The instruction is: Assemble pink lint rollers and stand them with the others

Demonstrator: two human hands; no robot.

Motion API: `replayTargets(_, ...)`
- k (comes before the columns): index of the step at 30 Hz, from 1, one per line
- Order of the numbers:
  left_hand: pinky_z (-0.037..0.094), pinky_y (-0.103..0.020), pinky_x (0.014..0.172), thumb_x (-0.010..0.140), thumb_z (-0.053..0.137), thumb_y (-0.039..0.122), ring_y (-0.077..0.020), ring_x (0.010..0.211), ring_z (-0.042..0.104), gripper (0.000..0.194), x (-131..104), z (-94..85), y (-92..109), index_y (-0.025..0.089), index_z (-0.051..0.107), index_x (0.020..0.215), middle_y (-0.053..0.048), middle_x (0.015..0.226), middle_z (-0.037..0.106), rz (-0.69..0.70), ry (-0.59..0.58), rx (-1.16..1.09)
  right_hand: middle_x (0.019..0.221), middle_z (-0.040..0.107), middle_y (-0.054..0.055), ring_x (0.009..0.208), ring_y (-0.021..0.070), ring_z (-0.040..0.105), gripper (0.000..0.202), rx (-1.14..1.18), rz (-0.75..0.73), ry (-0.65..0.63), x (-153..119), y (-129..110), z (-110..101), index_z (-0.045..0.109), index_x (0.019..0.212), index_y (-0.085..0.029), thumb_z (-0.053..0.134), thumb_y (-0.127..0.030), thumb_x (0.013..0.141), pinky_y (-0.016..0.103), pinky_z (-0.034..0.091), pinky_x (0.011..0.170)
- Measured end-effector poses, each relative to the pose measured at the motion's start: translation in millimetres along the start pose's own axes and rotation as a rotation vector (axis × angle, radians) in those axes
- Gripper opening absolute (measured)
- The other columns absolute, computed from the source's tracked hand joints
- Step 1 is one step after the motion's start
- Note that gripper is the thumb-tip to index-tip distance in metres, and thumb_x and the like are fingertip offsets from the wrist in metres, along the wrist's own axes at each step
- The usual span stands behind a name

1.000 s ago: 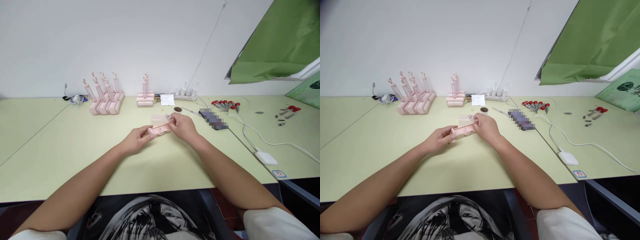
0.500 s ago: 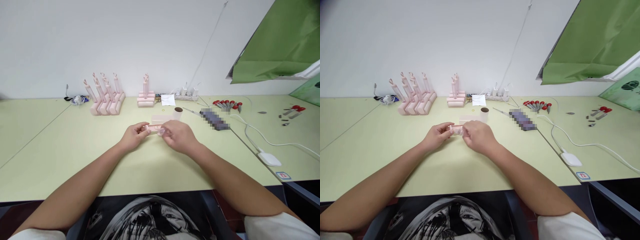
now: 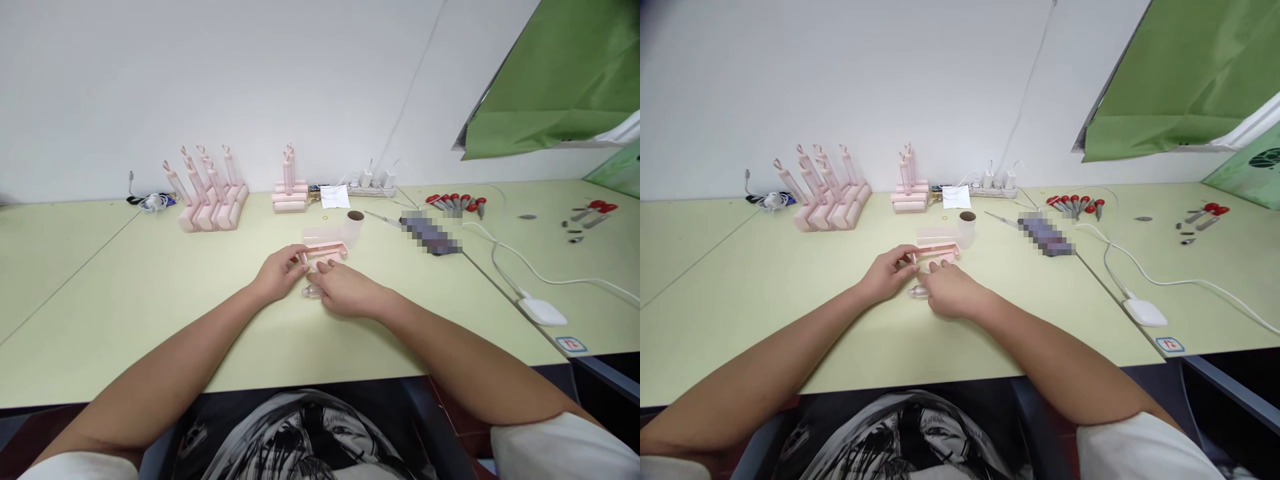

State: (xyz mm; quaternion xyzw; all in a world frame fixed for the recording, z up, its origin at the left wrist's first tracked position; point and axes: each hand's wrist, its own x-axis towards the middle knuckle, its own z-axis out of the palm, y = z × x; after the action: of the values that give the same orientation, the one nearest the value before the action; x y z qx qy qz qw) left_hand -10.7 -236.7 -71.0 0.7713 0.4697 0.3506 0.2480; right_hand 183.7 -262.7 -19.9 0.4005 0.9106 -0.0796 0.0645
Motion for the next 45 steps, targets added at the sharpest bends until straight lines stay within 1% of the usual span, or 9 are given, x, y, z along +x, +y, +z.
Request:
replayTargets(3,0.049,-0.038,0.092,0.088,0.057,0.031,-0.0243,0.107,0.06,0.041,1.1,1.3,0.3,0.022,0.06,0.128,-0.007,0.114,0.069,0.032,-0.029,0.165,0.128,0.058,0.021,0.109,0.0349,0.056,0.052,-0.013,-0.008,-0.006,-1.4,-2.2,0.6,0.055,0.135,-0.013,0.051,-0.015,0.083,0.043,0.044,0.09)
replayTargets(6,0.045,-0.044,0.098,0.089,0.056,0.027,-0.0265,0.109,0.059,0.04,2.3,2.7,-0.3,0.022,0.061,0.129,-0.007,0.116,0.07,0.044,-0.048,0.266,0.131,0.056,0.023,0.114,0.0365,0.055,0.053,-0.02,-0.005,0.004,-2.1,-3.5,1.6,0.054,0.138,-0.013,0.051,-0.017,0.085,0.044,0.043,0.092)
replayTargets(15,0.043,-0.047,0.098,0.093,0.048,0.024,-0.028,0.111,0.056,0.04,1.7,5.5,-1.8,0.025,0.061,0.131,-0.008,0.125,0.063,0.038,-0.037,0.382,0.125,0.059,0.019,0.108,0.0355,0.053,0.05,0.013,0.003,0.027,-2.7,-3.9,1.9,0.051,0.14,-0.017,0.047,-0.024,0.091,0.045,0.041,0.091)
replayTargets(20,0.046,-0.045,0.095,0.092,0.045,0.018,-0.027,0.107,0.056,0.043,1.7,4.4,-1.9,0.022,0.061,0.131,-0.011,0.115,0.063,0.031,-0.003,0.388,0.122,0.06,0.019,0.104,0.034,0.054,0.045,0.001,0.003,0.042,-3.3,-2.2,3.1,0.054,0.135,-0.016,0.048,-0.022,0.091,0.042,0.042,0.087)
replayTargets(24,0.049,-0.04,0.088,0.09,0.044,0.017,-0.0247,0.1,0.061,0.041,1.9,2.7,0.1,0.019,0.062,0.128,-0.01,0.103,0.065,0.041,0.034,0.358,0.12,0.06,0.018,0.104,0.0336,0.054,0.039,-0.005,0.009,0.055,-2.0,0.2,3.9,0.057,0.128,-0.017,0.05,-0.024,0.09,0.042,0.042,0.086)
replayTargets(29,0.049,-0.04,0.089,0.091,0.041,0.017,-0.0233,0.099,0.063,0.041,2.0,1.6,2.1,0.018,0.061,0.126,-0.008,0.109,0.071,0.082,0.0,0.288,0.12,0.059,0.019,0.107,0.0338,0.052,0.038,0.018,0.015,0.076,0.9,2.4,5.9,0.057,0.126,-0.016,0.05,-0.026,0.09,0.042,0.042,0.087)
replayTargets(39,0.048,-0.043,0.091,0.09,0.042,0.017,-0.025,0.1,0.063,0.044,2.3,2.1,0.2,0.019,0.059,0.131,-0.009,0.113,0.071,0.078,-0.046,0.308,0.123,0.059,0.018,0.114,0.033,0.052,0.041,0.078,0.049,0.098,5.4,8.5,8.1,0.055,0.13,-0.016,0.05,-0.024,0.09,0.041,0.043,0.088)
replayTargets(43,0.048,-0.039,0.093,0.097,0.039,0.029,-0.023,0.104,0.064,0.036,-1.4,-2.5,7.9,0.018,0.065,0.119,-0.009,0.111,0.071,0.077,0.095,0.19,0.127,0.061,0.016,0.113,0.0327,0.055,0.042,0.082,0.106,0.169,3.8,7.4,4.8,0.053,0.133,-0.016,0.049,-0.024,0.092,0.039,0.042,0.086)
replayTargets(45,0.049,-0.035,0.09,0.1,0.036,0.036,-0.0208,0.1,0.064,0.038,-5.8,-7.0,14.6,0.017,0.066,0.114,-0.009,0.106,0.071,0.14,0.149,0.1,0.123,0.064,0.016,0.106,0.0316,0.059,0.039,0.1,0.149,0.192,2.0,5.5,1.8,0.054,0.131,-0.016,0.047,-0.025,0.094,0.037,0.042,0.078)
